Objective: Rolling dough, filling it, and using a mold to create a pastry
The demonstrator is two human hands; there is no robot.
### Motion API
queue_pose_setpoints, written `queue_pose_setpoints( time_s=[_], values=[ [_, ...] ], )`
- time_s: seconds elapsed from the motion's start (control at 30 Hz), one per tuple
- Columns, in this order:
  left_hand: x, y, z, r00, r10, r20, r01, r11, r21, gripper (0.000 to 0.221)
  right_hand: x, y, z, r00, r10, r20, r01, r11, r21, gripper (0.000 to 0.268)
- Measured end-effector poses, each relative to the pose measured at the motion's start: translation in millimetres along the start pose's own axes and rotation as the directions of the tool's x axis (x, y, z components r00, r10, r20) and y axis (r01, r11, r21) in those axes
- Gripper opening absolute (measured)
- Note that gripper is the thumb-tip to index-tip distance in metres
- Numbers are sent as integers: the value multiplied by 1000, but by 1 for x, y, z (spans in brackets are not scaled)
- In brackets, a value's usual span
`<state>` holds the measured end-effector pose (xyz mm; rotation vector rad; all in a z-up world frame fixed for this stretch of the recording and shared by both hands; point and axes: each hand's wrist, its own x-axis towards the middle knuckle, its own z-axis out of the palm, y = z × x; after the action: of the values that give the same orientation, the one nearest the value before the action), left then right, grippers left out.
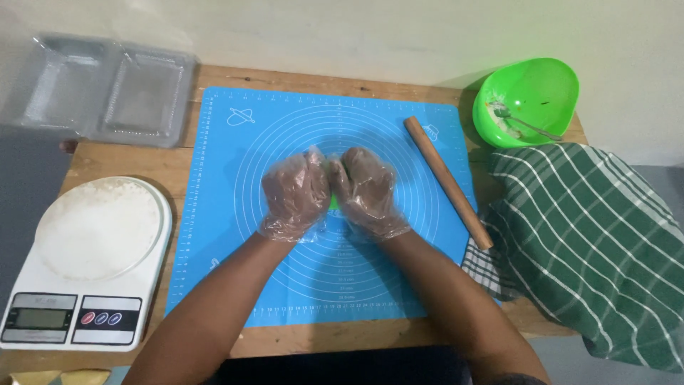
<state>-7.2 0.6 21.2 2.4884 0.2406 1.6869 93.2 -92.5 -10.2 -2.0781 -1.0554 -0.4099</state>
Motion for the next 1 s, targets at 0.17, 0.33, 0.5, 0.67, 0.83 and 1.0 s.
queue_pose_setpoints(
  time_s=[0.17, 0.33, 0.5, 0.67, 0.83, 1.0],
  values=[
    [-2, 1, 0, 992, -119, 53, 123, 988, -91, 20, -7, -1, -23, 999, 21, 40, -27, 987, 156, 47],
    [-3, -1, 0, 975, -197, 102, 212, 965, -154, 24, -16, 22, 1, 999, -24, 45, 25, 999, -21, 49],
    [-4, 1, -2, 950, -271, 154, 300, 931, -209, 28, -18, 15, -1, 999, -51, -18, 53, 996, 71, 49],
    [-3, 6, -6, 909, -353, 219, 405, 871, -278, 34, -18, 15, -6, 994, -105, -17, 105, 994, -10, 45],
    [0, 9, -9, 883, -383, 273, 460, 823, -334, 39, -17, 16, -8, 998, 34, 47, -34, 999, 14, 48],
    [3, 9, -7, 841, -407, 356, 528, 761, -376, 43, -19, 49, 6, 993, -106, -55, 103, 993, -60, 28]
  ],
)
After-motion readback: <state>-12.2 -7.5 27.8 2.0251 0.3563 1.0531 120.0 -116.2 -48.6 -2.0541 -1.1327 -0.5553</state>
